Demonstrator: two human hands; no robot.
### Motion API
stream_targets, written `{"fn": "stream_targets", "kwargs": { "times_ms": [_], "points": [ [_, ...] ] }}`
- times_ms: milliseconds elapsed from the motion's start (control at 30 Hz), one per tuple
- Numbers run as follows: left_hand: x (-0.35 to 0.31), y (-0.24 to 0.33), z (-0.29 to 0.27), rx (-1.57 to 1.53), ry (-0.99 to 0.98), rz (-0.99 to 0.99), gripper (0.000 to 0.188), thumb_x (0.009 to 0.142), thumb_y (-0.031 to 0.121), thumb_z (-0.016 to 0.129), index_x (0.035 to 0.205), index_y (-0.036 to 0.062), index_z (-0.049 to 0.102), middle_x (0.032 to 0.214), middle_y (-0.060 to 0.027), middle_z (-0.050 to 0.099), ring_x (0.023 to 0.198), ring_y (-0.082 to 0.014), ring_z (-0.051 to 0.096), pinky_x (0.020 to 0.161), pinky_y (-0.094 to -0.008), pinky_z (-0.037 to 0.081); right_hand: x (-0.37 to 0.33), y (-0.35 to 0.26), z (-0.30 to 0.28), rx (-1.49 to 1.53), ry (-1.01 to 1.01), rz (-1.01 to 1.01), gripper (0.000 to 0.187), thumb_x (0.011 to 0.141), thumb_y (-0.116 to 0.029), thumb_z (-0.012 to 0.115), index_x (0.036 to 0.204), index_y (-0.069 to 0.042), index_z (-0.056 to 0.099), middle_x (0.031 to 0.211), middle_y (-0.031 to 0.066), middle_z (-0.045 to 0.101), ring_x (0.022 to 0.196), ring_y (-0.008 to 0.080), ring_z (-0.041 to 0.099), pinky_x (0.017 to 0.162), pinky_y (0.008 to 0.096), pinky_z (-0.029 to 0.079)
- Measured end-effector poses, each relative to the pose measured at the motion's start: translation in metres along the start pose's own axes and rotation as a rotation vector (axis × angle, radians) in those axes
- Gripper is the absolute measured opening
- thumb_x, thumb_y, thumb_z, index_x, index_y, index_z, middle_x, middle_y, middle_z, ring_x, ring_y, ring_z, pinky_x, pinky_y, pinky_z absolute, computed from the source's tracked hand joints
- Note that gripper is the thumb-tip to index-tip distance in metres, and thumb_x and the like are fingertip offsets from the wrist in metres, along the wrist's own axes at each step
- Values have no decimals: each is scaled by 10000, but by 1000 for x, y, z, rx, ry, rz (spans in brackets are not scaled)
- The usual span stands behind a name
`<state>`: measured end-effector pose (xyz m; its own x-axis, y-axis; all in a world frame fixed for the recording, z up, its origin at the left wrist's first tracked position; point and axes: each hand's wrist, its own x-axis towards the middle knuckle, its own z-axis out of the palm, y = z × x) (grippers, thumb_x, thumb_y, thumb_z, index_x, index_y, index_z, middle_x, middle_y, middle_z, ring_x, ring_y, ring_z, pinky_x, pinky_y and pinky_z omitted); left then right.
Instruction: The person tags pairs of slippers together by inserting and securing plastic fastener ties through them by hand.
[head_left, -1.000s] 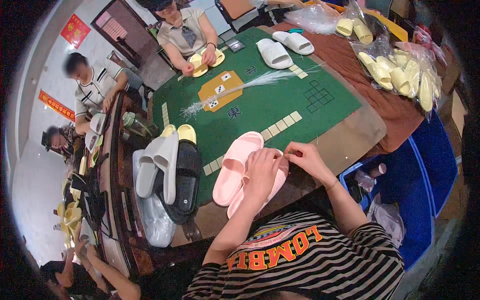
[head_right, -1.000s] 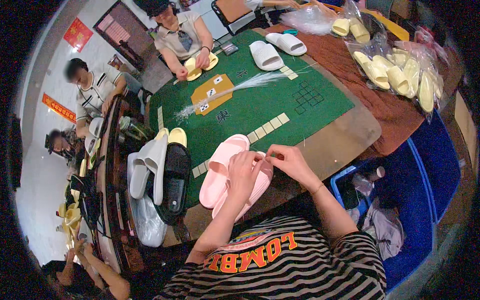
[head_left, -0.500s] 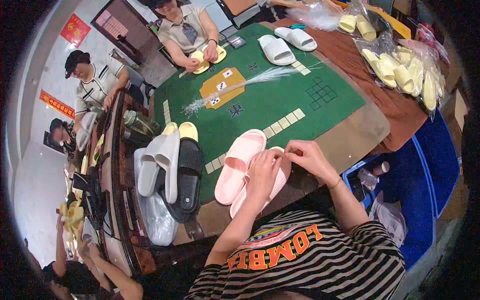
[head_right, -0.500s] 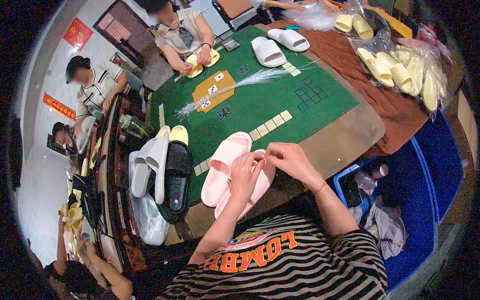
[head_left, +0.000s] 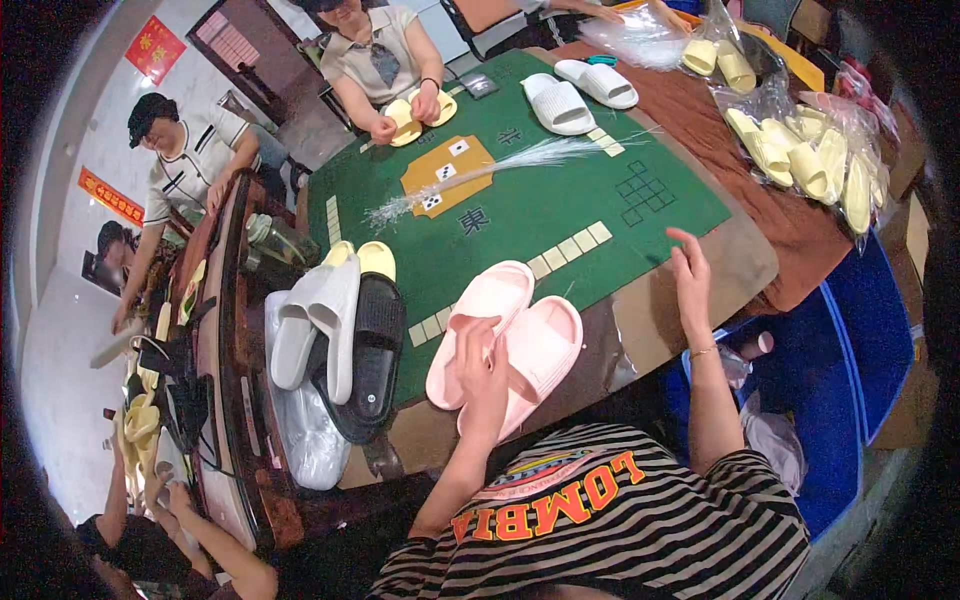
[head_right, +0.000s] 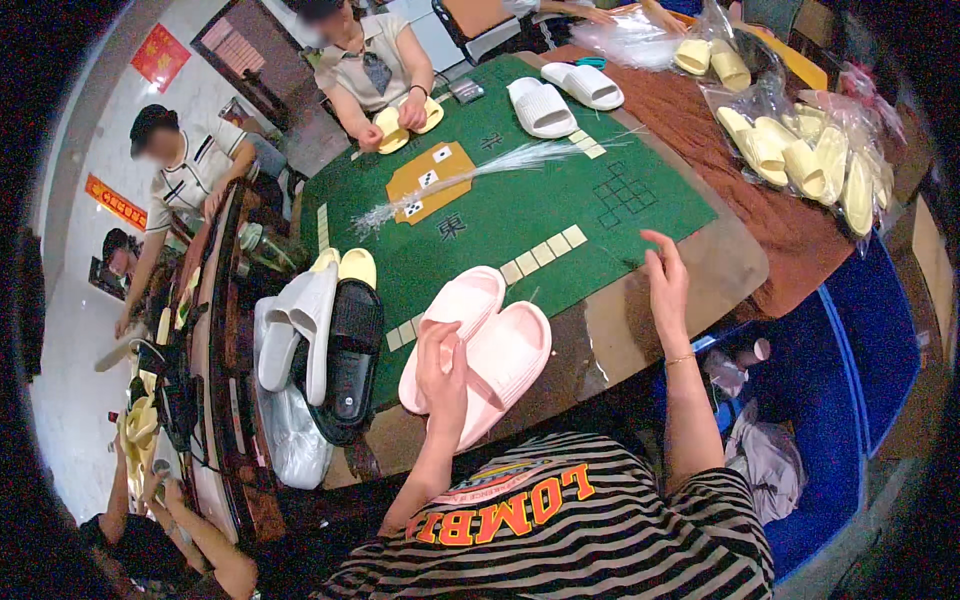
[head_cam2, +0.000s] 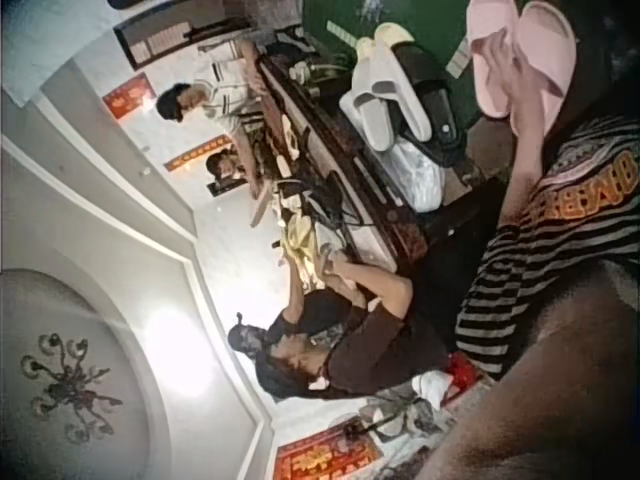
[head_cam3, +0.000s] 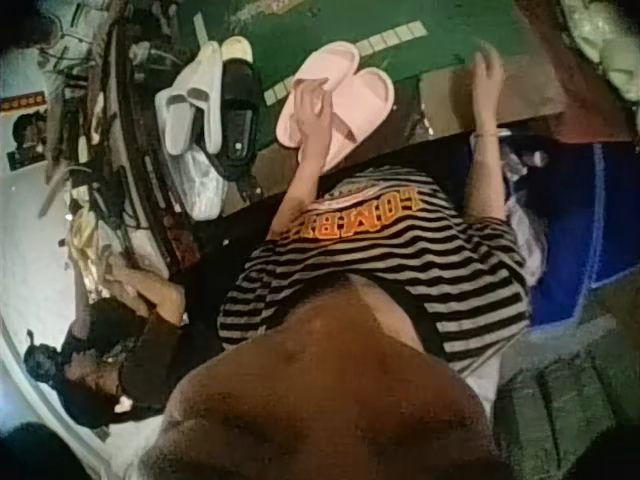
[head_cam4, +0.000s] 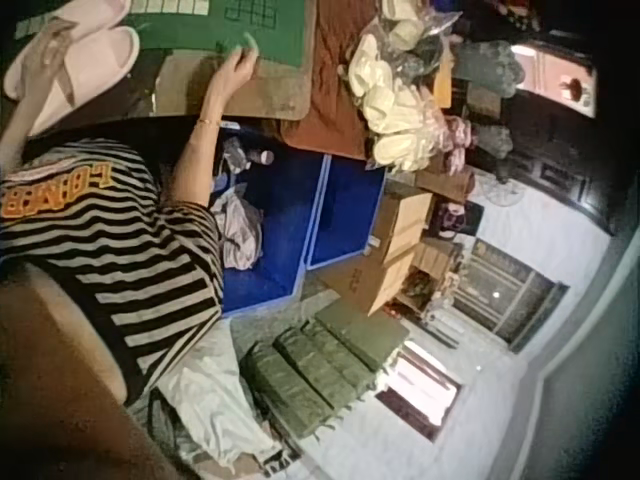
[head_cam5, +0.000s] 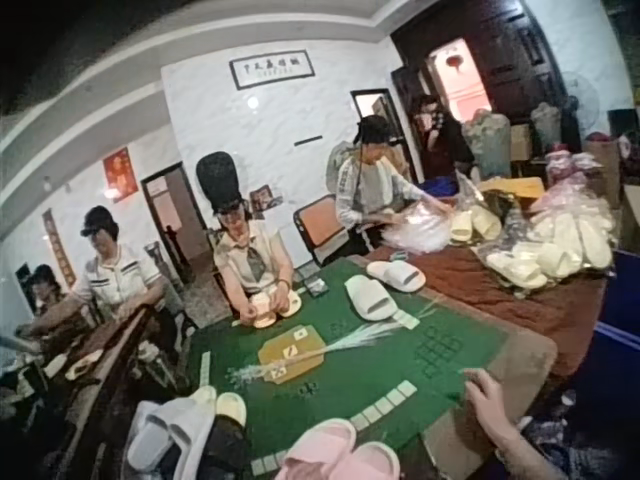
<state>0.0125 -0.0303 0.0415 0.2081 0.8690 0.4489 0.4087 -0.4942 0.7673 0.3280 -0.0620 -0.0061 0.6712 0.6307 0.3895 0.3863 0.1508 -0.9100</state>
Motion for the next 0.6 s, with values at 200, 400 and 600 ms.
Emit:
{"fn": "stream_targets", "kwargs": {
  "times_ms": [200, 400, 600],
  "points": [
    [-32, -41, -7, 84, -61, -154, 268, 912, 130, 536, 1135, -18, 535, 1061, -203, 571, 986, -363, 532, 872, -421, 413, -7, -11, 18, -344, -206, -128, 256, 914, -90, 497, 1158, -101, 575, 831, 130, 617, 705, 161, 559, 663, 313, 445],
    [-36, -69, -7, 155, -128, 6, 338, 860, 72, 515, 1196, 35, 517, 1172, -170, 527, 1074, -379, 494, 923, -453, 393, -7, 22, 12, -272, -211, -113, 243, 925, -74, 492, 1142, -49, 599, 901, 55, 623, 727, 137, 503, 690, 280, 434],
    [-42, -56, 0, 128, -130, 8, 344, 724, -31, 511, 1063, 27, 514, 1065, -173, 522, 1004, -393, 505, 819, -460, 427, -10, 24, 20, -168, -179, -160, 259, 914, -56, 511, 1156, -47, 603, 759, -8, 514, 619, 92, 380, 546, 263, 341]
  ]
}}
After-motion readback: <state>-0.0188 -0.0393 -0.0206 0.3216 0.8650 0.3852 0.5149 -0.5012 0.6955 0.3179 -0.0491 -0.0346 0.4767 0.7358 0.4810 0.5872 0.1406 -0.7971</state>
